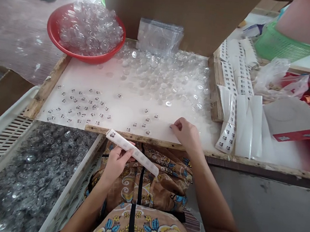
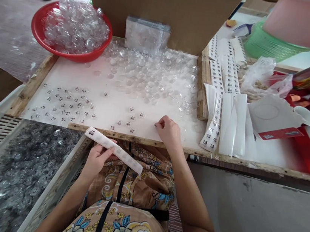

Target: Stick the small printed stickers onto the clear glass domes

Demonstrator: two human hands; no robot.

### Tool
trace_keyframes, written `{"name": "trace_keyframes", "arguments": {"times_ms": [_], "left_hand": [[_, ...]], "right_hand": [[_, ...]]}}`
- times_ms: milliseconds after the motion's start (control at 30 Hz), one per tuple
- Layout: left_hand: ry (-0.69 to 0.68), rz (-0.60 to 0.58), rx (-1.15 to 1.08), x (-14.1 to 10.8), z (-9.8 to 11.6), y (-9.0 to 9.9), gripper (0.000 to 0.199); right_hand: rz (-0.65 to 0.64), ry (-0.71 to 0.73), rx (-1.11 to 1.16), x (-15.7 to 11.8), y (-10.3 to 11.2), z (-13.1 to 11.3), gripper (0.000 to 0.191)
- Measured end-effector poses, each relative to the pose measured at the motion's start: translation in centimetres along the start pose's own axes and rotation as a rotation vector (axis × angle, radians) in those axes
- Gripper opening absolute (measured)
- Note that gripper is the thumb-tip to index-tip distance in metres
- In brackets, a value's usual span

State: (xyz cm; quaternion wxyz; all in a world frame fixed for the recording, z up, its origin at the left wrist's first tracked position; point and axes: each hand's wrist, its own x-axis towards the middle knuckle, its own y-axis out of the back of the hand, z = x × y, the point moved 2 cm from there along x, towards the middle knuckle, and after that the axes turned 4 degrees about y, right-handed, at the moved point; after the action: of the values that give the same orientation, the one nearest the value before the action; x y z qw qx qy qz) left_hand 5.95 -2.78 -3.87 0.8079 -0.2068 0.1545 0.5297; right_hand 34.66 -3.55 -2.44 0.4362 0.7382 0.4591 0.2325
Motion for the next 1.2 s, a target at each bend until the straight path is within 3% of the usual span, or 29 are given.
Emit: {"name": "trace_keyframes", "arguments": {"times_ms": [133, 267, 367, 467, 567, 667, 833, 1067, 1200], "left_hand": [[0.001, -0.025, -0.006, 0.1, -0.2, -0.2, 0.031], [-0.013, -0.026, 0.021, -0.2, 0.2, -0.2, 0.03], [-0.013, 0.001, 0.025, -0.4, 0.5, 0.3, 0.03], [-0.002, 0.044, 0.011, -0.4, 0.2, 1.0, 0.033], [0.0, 0.046, 0.006, -0.1, -0.1, 1.2, 0.034], [-0.011, 0.02, 0.026, 0.0, -0.1, 1.0, 0.032], [-0.031, 0.029, 0.023, -0.1, 0.2, 0.9, 0.032], [-0.016, 0.099, 0.007, -0.7, 0.1, 1.9, 0.034], [-0.022, 0.143, 0.002, -1.1, 0.2, 2.8, 0.035]], "right_hand": [[0.055, 0.06, -0.012, 0.2, -1.7, -2.6, 0.004], [-0.014, 0.164, 0.15, 0.3, -3.9, -6.7, 0.013], [-0.036, 0.241, 0.208, 0.1, -4.1, -8.0, 0.012], [-0.062, 0.261, 0.154, 0.3, -3.1, -6.8, 0.045], [-0.21, 0.324, 0.005, 1.0, -2.2, -5.0, 0.091], [-0.34, 0.376, -0.072, 2.0, -2.2, -4.7, 0.109], [-0.435, 0.508, -0.025, 3.9, -4.7, -9.0, 0.102], [-0.462, 0.755, 0.148, 4.7, -11.7, -20.0, 0.073], [-0.464, 0.856, 0.207, 4.4, -12.2, -22.9, 0.059]]}}
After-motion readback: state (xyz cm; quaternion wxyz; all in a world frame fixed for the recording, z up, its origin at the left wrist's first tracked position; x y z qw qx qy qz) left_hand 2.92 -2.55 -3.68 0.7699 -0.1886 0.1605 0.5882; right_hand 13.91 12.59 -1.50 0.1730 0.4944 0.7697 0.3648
